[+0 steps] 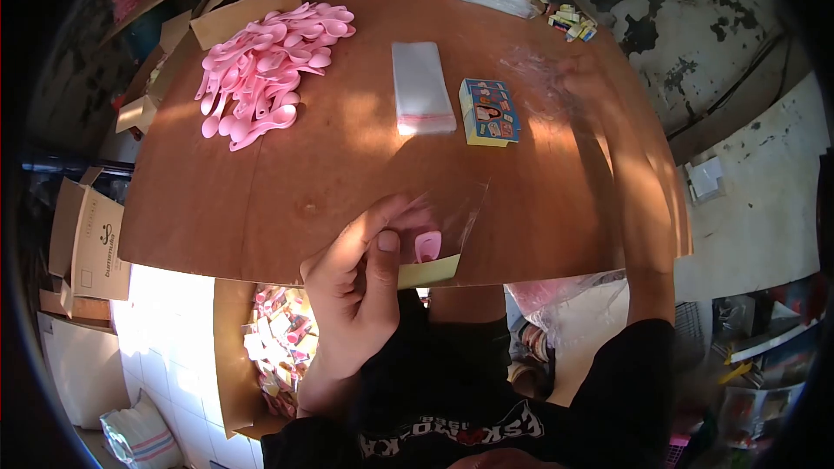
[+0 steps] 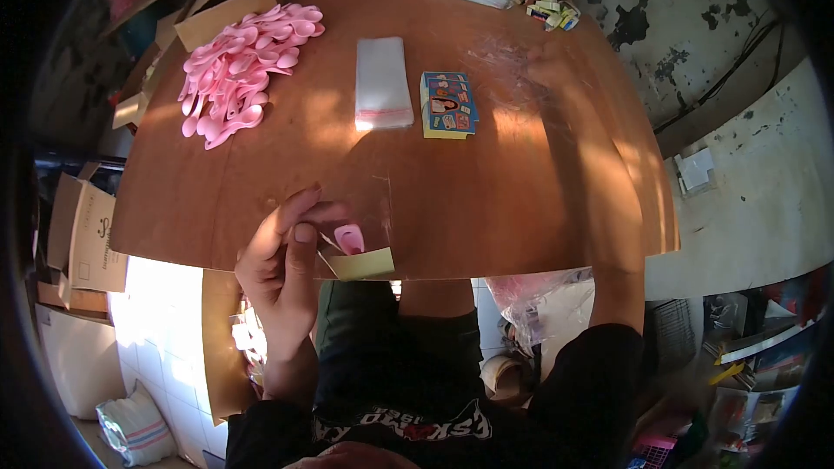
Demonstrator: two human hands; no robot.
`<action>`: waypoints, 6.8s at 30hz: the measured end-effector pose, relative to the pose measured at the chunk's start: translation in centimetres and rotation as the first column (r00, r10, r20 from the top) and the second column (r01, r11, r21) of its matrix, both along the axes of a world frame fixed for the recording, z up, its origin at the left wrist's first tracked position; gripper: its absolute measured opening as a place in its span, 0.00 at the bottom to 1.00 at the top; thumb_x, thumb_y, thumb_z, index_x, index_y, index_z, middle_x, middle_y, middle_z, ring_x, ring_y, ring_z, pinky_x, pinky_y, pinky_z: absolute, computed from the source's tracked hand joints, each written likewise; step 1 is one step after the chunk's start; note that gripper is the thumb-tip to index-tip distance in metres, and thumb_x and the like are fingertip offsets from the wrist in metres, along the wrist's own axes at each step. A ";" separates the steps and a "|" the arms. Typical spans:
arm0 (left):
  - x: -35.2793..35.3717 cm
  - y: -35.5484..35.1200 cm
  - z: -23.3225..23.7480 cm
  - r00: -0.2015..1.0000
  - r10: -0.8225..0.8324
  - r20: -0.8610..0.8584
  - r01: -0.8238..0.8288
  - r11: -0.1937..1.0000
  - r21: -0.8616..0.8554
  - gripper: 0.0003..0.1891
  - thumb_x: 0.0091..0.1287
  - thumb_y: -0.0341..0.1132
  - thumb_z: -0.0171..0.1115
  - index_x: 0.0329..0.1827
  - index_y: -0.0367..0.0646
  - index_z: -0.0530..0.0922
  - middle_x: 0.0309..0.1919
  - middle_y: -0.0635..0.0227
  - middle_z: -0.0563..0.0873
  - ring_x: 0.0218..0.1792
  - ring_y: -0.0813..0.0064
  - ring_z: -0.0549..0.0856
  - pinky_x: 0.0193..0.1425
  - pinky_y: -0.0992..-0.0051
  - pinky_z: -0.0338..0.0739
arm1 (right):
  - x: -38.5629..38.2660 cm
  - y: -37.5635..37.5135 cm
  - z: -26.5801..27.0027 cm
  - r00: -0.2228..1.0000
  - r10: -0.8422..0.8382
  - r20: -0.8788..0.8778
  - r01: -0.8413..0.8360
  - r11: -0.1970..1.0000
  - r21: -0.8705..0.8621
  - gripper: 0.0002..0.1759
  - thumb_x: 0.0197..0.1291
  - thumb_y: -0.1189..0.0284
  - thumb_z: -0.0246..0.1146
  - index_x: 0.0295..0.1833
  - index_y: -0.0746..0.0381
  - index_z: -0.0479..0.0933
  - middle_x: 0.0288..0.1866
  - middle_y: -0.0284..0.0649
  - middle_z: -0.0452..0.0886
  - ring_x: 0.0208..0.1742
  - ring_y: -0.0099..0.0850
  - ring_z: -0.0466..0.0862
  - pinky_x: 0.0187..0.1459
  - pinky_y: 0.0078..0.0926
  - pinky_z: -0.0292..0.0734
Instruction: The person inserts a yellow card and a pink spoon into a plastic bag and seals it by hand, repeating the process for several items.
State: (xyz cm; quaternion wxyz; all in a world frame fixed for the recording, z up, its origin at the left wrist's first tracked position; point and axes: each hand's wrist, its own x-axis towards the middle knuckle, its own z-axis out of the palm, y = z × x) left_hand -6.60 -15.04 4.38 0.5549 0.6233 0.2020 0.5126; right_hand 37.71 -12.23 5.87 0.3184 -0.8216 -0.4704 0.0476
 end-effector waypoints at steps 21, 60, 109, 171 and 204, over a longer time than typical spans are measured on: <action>2.2 1.8 0.3 0.988 -0.090 0.122 0.088 0.996 0.021 0.36 0.71 0.27 0.60 0.78 0.34 0.53 0.58 0.47 0.80 0.62 0.63 0.80 0.67 0.68 0.73 | -23.1 -6.6 6.0 0.703 0.694 0.154 -0.625 0.500 0.600 0.07 0.58 0.81 0.68 0.43 0.68 0.84 0.42 0.43 0.86 0.40 0.31 0.87 0.46 0.28 0.82; 3.4 4.9 -4.3 0.986 -0.169 0.010 0.167 0.964 -0.207 0.10 0.75 0.28 0.57 0.53 0.33 0.80 0.39 0.68 0.88 0.40 0.85 0.83 0.47 0.81 0.77 | -22.0 -5.3 -2.3 0.469 0.532 -0.705 -0.406 0.839 0.363 0.13 0.71 0.75 0.61 0.56 0.70 0.78 0.46 0.37 0.84 0.44 0.20 0.83 0.48 0.18 0.79; -3.6 1.5 -3.8 0.947 -0.249 -0.203 0.253 0.968 -0.007 0.13 0.56 0.18 0.73 0.44 0.36 0.84 0.46 0.56 0.89 0.47 0.69 0.90 0.50 0.74 0.86 | -21.9 -6.2 -1.5 0.397 0.805 -0.441 -0.750 0.562 0.350 0.08 0.60 0.84 0.68 0.46 0.68 0.83 0.43 0.43 0.82 0.46 0.29 0.84 0.42 0.22 0.80; 1.9 4.6 -3.1 1.000 0.017 -0.017 -0.018 0.998 -0.059 0.21 0.64 0.19 0.68 0.60 0.32 0.76 0.37 0.64 0.89 0.40 0.81 0.87 0.43 0.80 0.81 | -14.2 -4.1 -3.2 0.753 0.355 0.553 -0.468 0.881 0.071 0.16 0.54 0.74 0.71 0.50 0.63 0.82 0.48 0.44 0.84 0.50 0.45 0.83 0.51 0.38 0.79; 4.2 2.8 -3.9 0.975 -0.191 -0.110 0.162 0.961 -0.225 0.25 0.64 0.19 0.67 0.65 0.30 0.73 0.36 0.62 0.90 0.42 0.78 0.88 0.48 0.77 0.83 | -18.3 -7.0 1.0 0.795 0.568 -0.213 -0.412 0.763 0.498 0.09 0.61 0.77 0.70 0.45 0.68 0.83 0.40 0.39 0.88 0.40 0.23 0.86 0.45 0.21 0.80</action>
